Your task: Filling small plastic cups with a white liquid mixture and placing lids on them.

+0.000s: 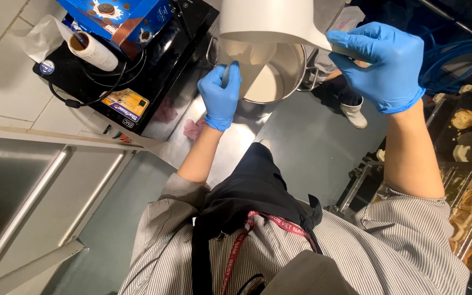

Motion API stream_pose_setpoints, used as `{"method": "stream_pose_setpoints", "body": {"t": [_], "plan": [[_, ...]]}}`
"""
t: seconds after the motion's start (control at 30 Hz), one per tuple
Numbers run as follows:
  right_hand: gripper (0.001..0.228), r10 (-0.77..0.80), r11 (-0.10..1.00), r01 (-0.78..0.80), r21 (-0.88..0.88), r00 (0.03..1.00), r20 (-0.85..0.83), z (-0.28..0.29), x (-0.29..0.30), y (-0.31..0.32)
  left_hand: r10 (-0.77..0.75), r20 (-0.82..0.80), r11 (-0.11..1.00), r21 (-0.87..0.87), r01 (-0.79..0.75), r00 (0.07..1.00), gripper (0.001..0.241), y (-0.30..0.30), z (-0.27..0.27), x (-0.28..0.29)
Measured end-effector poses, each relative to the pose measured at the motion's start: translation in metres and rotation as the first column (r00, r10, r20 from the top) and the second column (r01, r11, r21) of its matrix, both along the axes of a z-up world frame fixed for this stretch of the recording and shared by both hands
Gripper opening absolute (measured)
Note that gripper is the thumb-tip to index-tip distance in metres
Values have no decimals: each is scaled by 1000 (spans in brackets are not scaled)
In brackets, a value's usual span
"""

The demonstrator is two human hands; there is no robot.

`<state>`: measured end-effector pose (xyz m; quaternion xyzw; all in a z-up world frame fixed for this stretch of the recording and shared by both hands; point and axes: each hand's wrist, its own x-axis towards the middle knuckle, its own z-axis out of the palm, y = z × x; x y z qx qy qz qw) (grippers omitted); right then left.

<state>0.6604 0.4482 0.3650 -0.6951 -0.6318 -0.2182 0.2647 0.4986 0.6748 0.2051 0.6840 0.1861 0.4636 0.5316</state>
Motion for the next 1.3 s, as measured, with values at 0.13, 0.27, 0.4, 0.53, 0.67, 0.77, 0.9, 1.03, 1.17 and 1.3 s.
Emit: {"method": "stream_pose_setpoints", "body": {"t": [0.13, 0.27, 0.4, 0.53, 0.67, 0.77, 0.9, 1.03, 1.17, 1.3], "plan": [[29, 13, 1000, -13, -13, 1000, 4, -4, 8, -7, 6, -3, 1000, -10, -6, 1000, 35, 0, -3, 0], [28, -32, 999, 33, -16, 995, 100, 0, 3, -1, 36, -15, 999, 4, -35, 999, 37, 0, -5, 1], [28, -70, 997, 74, -10, 975, 210, -1, -3, 10, 41, -1, 998, 36, -41, 999, 34, -1, -4, 3], [28, -47, 999, 49, -1, 963, 266, -5, 1, 11, 72, -3, 997, -8, -72, 997, 33, 0, -10, 2], [28, -30, 999, 37, -17, 947, 319, 1, 0, 8, 81, -49, 995, -53, -84, 995, 37, 3, -14, -3], [27, -48, 998, 61, -35, 958, 283, -1, 7, -1, 71, -61, 993, -86, -76, 996, 37, 8, -13, -8], [31, -78, 994, 76, -77, 997, -28, -14, 25, -13, 57, 32, 984, -170, -51, 998, 39, 17, -29, -11], [34, -87, 993, 59, -105, 953, -289, -51, 55, -16, 70, 55, 980, -192, -59, 996, 39, 25, -35, -17], [26, -214, 935, 152, -322, 962, -170, -103, 73, 10, 51, 129, 975, -220, -21, 990, 43, 25, -34, -29], [20, -219, 807, 196, -557, 975, 26, -183, 72, 66, 24, 182, 971, -238, 21, 983, 41, 19, -24, -41]]}}
